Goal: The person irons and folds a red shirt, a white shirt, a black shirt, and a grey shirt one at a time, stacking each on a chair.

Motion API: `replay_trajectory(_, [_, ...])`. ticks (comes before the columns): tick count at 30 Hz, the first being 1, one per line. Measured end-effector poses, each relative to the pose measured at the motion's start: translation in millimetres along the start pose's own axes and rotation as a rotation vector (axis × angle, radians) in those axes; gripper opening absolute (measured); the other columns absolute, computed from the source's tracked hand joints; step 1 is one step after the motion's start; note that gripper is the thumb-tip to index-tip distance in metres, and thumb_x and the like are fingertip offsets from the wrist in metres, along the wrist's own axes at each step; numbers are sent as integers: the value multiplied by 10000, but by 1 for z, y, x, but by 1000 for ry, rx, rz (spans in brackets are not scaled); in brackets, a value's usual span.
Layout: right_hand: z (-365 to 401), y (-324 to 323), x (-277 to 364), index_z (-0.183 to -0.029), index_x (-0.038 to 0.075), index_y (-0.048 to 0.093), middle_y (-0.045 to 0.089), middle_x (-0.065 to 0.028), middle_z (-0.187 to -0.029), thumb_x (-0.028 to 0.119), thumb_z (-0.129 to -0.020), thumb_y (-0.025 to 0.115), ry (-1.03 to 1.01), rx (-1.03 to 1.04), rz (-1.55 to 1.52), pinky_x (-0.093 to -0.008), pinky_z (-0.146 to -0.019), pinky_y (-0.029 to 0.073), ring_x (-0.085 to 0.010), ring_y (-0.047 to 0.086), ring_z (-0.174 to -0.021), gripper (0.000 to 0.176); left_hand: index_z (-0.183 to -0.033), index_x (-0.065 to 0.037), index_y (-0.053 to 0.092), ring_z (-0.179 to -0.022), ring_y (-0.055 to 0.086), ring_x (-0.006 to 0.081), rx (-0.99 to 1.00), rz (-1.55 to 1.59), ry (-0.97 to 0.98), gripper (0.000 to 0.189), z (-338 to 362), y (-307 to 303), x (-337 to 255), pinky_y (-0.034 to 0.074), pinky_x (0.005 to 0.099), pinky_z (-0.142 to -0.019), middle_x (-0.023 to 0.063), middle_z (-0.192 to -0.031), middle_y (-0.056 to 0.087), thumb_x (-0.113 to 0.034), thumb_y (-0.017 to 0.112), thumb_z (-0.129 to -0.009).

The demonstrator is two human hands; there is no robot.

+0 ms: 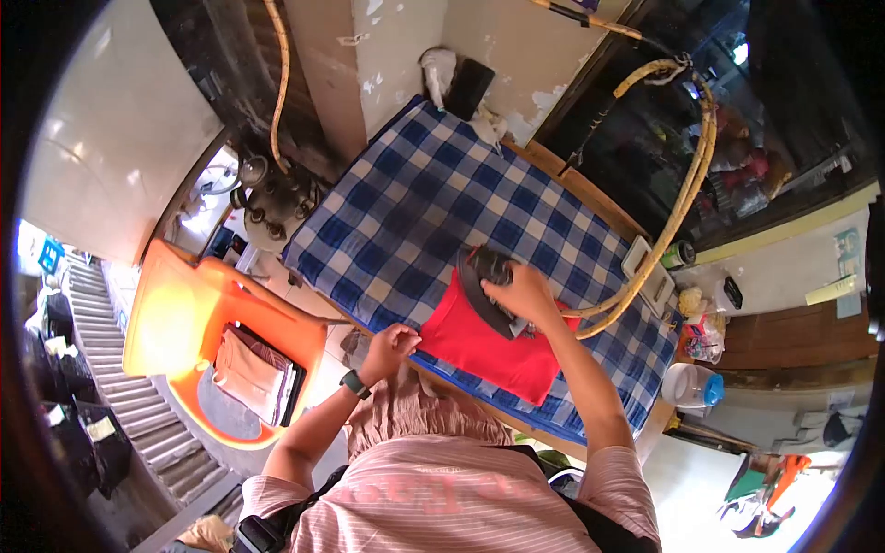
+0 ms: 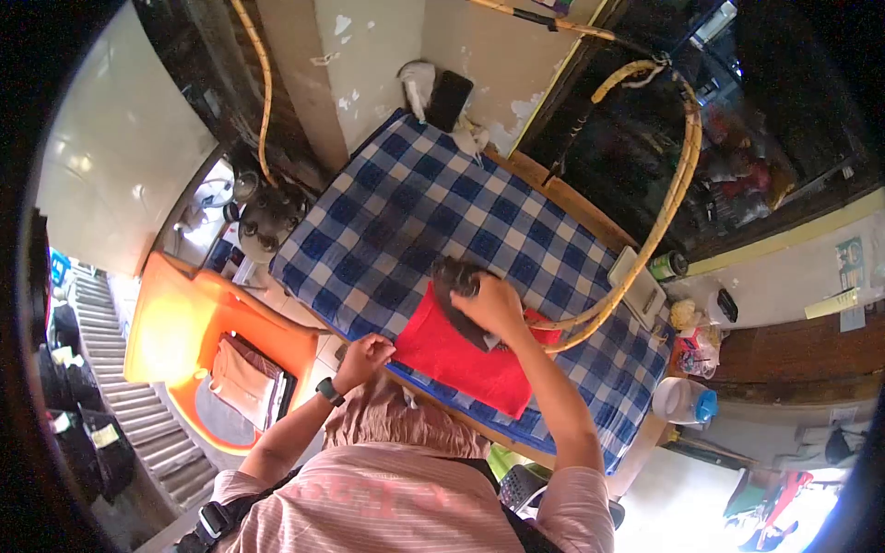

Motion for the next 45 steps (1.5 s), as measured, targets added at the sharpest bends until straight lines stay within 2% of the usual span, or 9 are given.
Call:
replay_trajectory(10, [123,27,2,-1132,44,645,684,-224,-910,458,-698,691,-72,369,-1,-460,-797,535,-388,668,-876,601,-990,-73,536,-655,568,102,-484,257,-124,259,17,0,12,513,258,-621,7,-807,543,-330,558,-969])
replay_trajectory(20, [113,-67,-214,-663,6,644,591,-89,-500,434,-747,719,444,-127,-199,-324,-465,495,-190,620,-450,442,-853,-30,575,-607,573,92,-432,308,-65,220,9,33,16,514,258,-591,23,-692,562,-228,639,-925])
replay_trajectory(22, [122,-70,-253,-778,-16,635,650,-134,-643,417,-753,732,571,-114,-276,-347,-540,517,-222,652,-545,444,-896,-43,585,-775,603,185,-580,-229,54,154,11,30,1,518,359,-755,76,-800,585,-186,641,-908])
replay_trajectory(27, [161,-92,-172,-979,42,584,631,-146,-733,416,-859,636,76,-922,785,-503,-692,474,-380,602,-719,396,-1085,-63,583,-1164,491,336,-593,-569,529,236,9,64,-65,376,441,-1007,146,-1129,569,-158,632,-875])
replay_trajectory(32, [152,69,-227,-949,1,536,638,-239,-948,440,-923,543,368,-515,-160,-466,-750,499,-406,626,-867,440,-1375,-90,447,-1337,371,375,-151,-1054,820,536,-12,106,-89,262,470,-1112,222,-1404,425,-345,558,-916])
replay_trajectory(34, [156,55,-202,-951,2,530,623,-243,-959,413,-912,573,474,-525,-348,-474,-746,494,-408,617,-887,415,-1467,-112,318,-1369,307,404,-326,-1191,400,687,-35,97,-54,202,538,-1125,290,-1456,318,-491,493,-920])
replay_trajectory(40, [164,-73,-31,-964,41,534,591,-198,-897,128,-866,649,-264,-754,-178,-469,-645,475,-412,587,-764,174,-1434,-79,354,-1327,329,482,-402,-349,16,789,-86,116,-91,201,618,-1087,334,-1410,357,-660,415,-904])
replay_trajectory(43, [184,-115,24,-960,56,566,655,-147,-901,87,-827,674,-329,-438,-228,-424,-645,509,-357,635,-800,175,-1388,-85,424,-1260,423,460,460,1087,63,800,-78,128,-191,279,585,-1067,253,-1349,481,-703,400,-880])
replay_trajectory(45, [203,-136,47,-1019,88,636,700,-70,-946,84,-787,694,-779,-426,-149,-367,-690,540,-285,674,-849,239,-1376,-80,435,-1243,447,437,366,1243,68,812,-88,117,-207,300,566,-1059,228,-1326,505,-716,386,-875])
Point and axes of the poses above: each hand's wrist, its own z-axis away from the middle knuckle, its own y-axis out of the palm, x = y × z, the point moved 4 cm from there along -z, towards the middle knuckle
